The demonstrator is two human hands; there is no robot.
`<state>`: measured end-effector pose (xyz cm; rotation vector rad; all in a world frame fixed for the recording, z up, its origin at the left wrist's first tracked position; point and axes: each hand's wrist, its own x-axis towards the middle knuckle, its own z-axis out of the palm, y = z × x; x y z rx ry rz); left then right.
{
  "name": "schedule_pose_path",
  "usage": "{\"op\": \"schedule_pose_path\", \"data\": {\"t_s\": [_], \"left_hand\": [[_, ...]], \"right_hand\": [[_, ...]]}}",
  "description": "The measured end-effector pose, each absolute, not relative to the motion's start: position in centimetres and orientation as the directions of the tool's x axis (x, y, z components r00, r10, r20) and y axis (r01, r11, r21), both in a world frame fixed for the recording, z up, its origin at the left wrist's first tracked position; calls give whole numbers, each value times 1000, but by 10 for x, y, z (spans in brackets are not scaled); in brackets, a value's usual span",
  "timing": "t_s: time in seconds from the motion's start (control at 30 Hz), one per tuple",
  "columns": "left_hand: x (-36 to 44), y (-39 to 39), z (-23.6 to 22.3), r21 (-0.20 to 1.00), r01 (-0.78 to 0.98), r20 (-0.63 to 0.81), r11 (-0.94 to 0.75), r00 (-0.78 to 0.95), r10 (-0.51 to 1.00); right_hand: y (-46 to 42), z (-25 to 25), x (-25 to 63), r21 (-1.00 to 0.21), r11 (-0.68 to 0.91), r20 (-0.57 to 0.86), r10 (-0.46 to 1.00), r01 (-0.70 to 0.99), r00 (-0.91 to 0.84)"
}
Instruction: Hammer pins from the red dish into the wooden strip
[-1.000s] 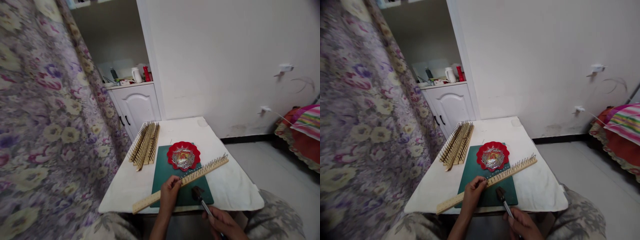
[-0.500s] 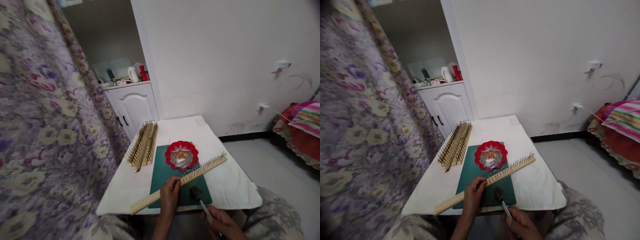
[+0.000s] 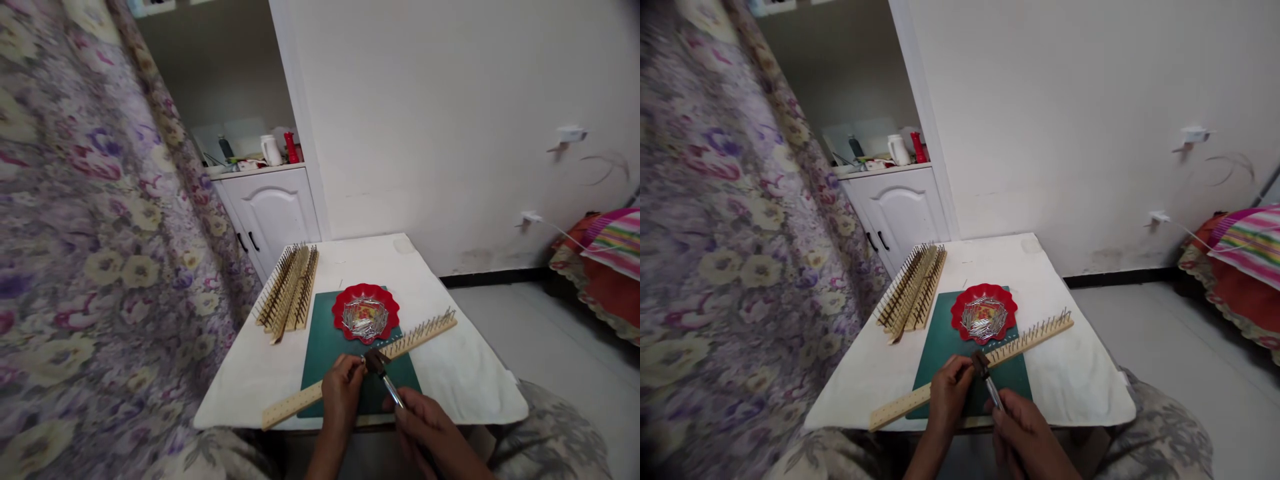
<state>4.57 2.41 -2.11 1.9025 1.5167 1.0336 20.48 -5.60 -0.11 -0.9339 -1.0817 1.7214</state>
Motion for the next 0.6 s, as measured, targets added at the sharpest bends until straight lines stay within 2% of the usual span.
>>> {"op": "schedule_pose_path", "data": {"t_s": [0.6], "left_hand": [[45,27,-32,752,608,276,-255,61,959]], "right_hand": [[-46,-8,192,-952,-191,-101,933,-239,-344]]}}
